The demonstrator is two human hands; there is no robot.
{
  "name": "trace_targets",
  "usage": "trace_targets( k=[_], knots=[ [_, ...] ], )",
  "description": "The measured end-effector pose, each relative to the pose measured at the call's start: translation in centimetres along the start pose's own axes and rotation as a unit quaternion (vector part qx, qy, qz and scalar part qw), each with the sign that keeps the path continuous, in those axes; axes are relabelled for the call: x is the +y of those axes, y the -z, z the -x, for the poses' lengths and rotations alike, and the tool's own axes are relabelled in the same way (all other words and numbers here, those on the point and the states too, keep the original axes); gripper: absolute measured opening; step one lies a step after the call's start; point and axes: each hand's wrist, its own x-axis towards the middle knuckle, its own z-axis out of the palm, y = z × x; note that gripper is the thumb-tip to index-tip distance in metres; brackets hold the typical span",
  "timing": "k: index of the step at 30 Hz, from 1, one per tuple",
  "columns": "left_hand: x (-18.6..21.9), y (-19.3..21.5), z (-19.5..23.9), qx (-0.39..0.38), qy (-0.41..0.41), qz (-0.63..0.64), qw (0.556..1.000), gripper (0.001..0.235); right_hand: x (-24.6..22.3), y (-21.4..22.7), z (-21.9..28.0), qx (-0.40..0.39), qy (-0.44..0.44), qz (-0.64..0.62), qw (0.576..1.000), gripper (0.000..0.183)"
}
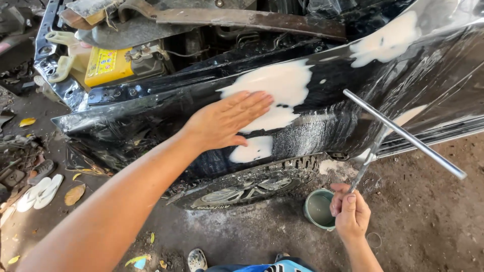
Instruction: The person scrapes a white substance off the side of a black car using a T-shaped metal tool. They hold the car panel with their left hand while scraping with their right hand, working on the area near the wheel arch and engine bay.
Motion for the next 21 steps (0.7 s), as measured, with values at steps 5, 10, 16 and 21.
trace_targets(
  k=[5,10,16,21],
  knots=[
    [0.1,-0.1,1.2,-0.023,-0.006,0.02,1.0,0.106,1.7,2.3,1.4,0.001,0.022,0.005,1.0,0.042],
    [1.5,0.3,-1.4,0.011,-0.006,0.043,0.999,0.111,4.9,1.2,-0.4,-0.054,0.077,0.152,0.984,0.043],
    [2.8,-0.8,1.3,-0.02,-0.051,0.139,0.989,0.108,0.3,-6.1,-2.7,-0.075,0.318,0.11,0.939,0.042],
    [2.7,-0.9,1.7,-0.008,-0.038,0.194,0.98,0.101,5.5,-4.3,-4.0,-0.067,0.203,0.335,0.918,0.043]
  ],
)
